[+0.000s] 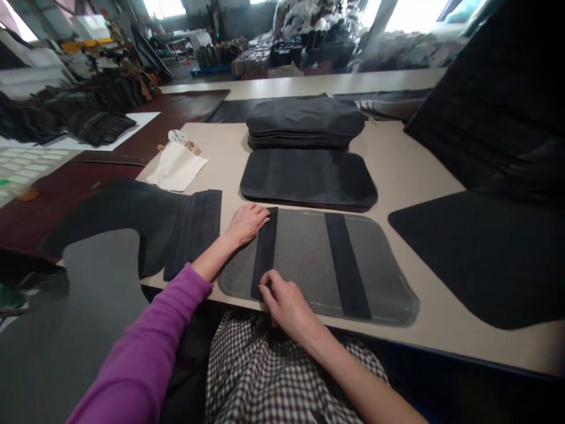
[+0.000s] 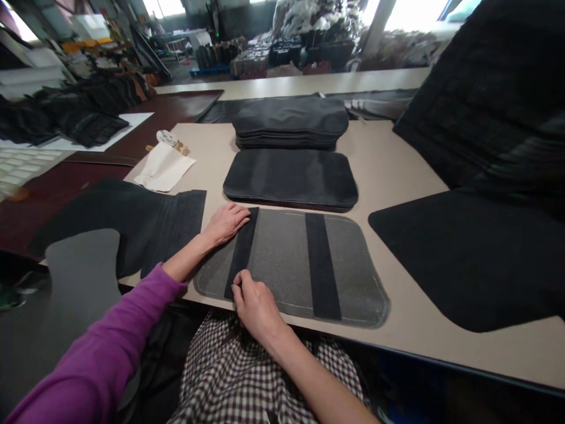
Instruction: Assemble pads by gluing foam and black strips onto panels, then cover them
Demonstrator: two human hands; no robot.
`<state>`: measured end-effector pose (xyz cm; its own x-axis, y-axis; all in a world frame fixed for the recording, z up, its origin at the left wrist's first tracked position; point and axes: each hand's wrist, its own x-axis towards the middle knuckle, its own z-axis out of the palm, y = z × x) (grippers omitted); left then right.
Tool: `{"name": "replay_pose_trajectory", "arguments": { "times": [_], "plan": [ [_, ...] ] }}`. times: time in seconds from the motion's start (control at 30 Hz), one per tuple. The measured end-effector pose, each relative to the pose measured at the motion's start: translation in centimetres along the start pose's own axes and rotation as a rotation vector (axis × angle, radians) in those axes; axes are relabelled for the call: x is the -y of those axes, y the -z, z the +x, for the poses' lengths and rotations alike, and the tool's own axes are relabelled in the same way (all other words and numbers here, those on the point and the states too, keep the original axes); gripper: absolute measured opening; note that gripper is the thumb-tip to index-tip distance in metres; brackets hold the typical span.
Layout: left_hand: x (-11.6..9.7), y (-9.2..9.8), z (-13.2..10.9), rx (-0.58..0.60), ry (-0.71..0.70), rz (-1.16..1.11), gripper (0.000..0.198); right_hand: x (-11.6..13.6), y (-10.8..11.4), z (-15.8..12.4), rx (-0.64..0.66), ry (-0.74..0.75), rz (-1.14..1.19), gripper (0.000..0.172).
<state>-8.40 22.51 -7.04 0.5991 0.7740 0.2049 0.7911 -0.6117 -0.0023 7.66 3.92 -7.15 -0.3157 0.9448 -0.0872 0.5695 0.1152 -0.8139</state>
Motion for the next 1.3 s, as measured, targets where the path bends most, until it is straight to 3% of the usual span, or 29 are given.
{"name": "replay_pose_trajectory", "arguments": {
  "times": [0.17,0.33,0.47,0.63,0.7,0.8,0.83,0.9,1.0,1.07,1.13,1.2,1.3],
  "plan": [
    [-0.1,-0.3,-0.1,-0.009,0.025,0.01,0.038,0.0,-0.1,0.1,0.044,-0.006,-0.147,0.007],
    [-0.2,-0.4,-0.1,-0.061,-0.026,-0.041,0.04,0.8,0.5,-0.4,0.005,-0.005,-0.258,0.009],
    [1.0,-2.1,0.2,-0.062,-0.027,-0.05,0.046,1.5,0.4,-0.4,-0.015,-0.03,-0.368,0.013],
    [2.2,-3.4,0.0,-0.009,0.005,0.04,0.051,1.2,-0.9,-0.5,0.107,0.057,-0.562,0.029],
    [2.5,-3.4,-0.3,-0.002,0.032,0.011,0.051,0.9,0.1,-1.5,0.248,0.14,-0.543,0.025],
    [3.2,-3.7,-0.3,-0.014,0.034,-0.073,0.049,-0.2,4.6,-4.2,0.424,0.328,-0.326,0.011],
    [3.5,-3.7,-0.2,-0.031,0.022,-0.098,0.047,-0.9,6.9,-5.4,0.337,0.34,-0.255,0.02],
    [4.1,-3.8,0.3,-0.069,0.003,-0.127,0.043,-3.3,11.8,-7.8,-0.004,0.175,-0.196,0.034],
    [4.0,-2.9,1.1,-0.138,0.031,-0.141,0.04,-8.9,18.4,-10.9,-0.563,-0.183,-0.534,0.03],
    [3.1,-1.8,1.6,-0.202,0.05,-0.175,0.04,-13.1,21.3,-12.4,-0.663,-0.289,-0.625,0.025],
    [1.2,-0.3,2.2,-0.255,0.037,-0.232,0.038,-16.6,22.5,-13.6,-0.704,-0.34,-0.68,0.029],
    [-1.6,1.1,2.9,-0.279,-0.012,-0.289,0.036,-18.7,22.4,-14.5,-0.699,-0.346,-0.71,0.03],
    [-7.1,2.7,4.2,-0.275,-0.106,-0.371,0.033,-19.5,21.5,-15.1,-0.681,-0.331,-0.712,0.031]
  ]
}}
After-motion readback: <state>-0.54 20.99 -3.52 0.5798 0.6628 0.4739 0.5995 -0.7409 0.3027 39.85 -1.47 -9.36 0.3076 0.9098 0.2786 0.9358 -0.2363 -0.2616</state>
